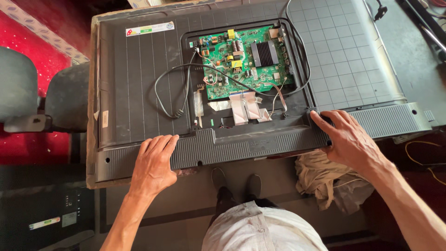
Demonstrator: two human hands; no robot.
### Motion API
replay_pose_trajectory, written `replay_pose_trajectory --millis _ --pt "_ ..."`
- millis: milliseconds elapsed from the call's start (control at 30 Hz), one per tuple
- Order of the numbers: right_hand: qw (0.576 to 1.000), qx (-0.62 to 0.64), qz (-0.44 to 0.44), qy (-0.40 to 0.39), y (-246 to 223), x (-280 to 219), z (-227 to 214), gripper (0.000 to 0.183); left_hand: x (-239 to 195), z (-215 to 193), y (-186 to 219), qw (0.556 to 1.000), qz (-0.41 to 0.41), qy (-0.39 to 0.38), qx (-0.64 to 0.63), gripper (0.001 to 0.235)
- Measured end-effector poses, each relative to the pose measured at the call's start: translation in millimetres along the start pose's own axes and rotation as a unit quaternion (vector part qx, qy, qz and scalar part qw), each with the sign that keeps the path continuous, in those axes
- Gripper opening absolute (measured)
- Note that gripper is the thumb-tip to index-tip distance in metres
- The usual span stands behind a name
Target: The person applies white tape to a ribbon cable on a circuit board inside an open television chassis, then reattaches the rear plastic cover and secures it with screws using a screwdriver.
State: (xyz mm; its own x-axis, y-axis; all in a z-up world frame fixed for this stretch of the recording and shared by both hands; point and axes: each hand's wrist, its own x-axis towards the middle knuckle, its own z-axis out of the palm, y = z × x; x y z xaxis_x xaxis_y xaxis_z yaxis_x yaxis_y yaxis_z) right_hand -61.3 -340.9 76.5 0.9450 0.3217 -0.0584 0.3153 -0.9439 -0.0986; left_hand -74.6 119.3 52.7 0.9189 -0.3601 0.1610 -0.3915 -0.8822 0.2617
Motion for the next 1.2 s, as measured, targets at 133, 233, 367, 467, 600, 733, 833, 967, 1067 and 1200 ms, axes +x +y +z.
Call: replay_pose_trajectory --millis 133,233,367,467,600,733,833,967,1067,1200 --pt "1.0 0.003 -0.012 0.003 4 2 4 0.106 2 2 0 1.0 0.0 -0.004 0.006 0.084" --pt "1.0 0.012 -0.015 0.014 5 1 7 0.105 -1 -1 1 1.0 0.005 0.002 0.021 0.083" --pt "1.0 0.007 -0.01 0.013 8 -2 10 0.107 -6 -4 4 1.0 0.002 0.009 0.007 0.086" --pt "1.0 0.007 -0.006 0.016 7 -4 13 0.107 -7 -2 3 1.0 0.011 0.024 -0.005 0.085" --pt "1.0 -0.008 -0.004 0.022 10 -4 17 0.112 -6 0 3 0.999 0.023 0.041 0.003 0.08" --pt "0.999 -0.012 -0.008 0.028 10 -4 11 0.112 -5 -3 4 0.997 0.034 0.061 -0.011 0.077" --pt "1.0 -0.009 -0.003 0.027 10 -4 1 0.112 -6 -9 1 0.997 0.036 0.071 -0.022 0.077" --pt "0.999 -0.005 -0.005 0.033 9 0 -3 0.111 -1 -9 -4 0.997 0.034 0.064 -0.002 0.076" --pt "0.999 0.001 -0.009 0.04 7 7 -2 0.11 1 -6 -6 0.996 0.039 0.071 -0.029 0.081" --pt "0.999 0.005 -0.009 0.044 6 12 4 0.107 -1 -2 -9 0.997 0.035 0.06 -0.016 0.081"
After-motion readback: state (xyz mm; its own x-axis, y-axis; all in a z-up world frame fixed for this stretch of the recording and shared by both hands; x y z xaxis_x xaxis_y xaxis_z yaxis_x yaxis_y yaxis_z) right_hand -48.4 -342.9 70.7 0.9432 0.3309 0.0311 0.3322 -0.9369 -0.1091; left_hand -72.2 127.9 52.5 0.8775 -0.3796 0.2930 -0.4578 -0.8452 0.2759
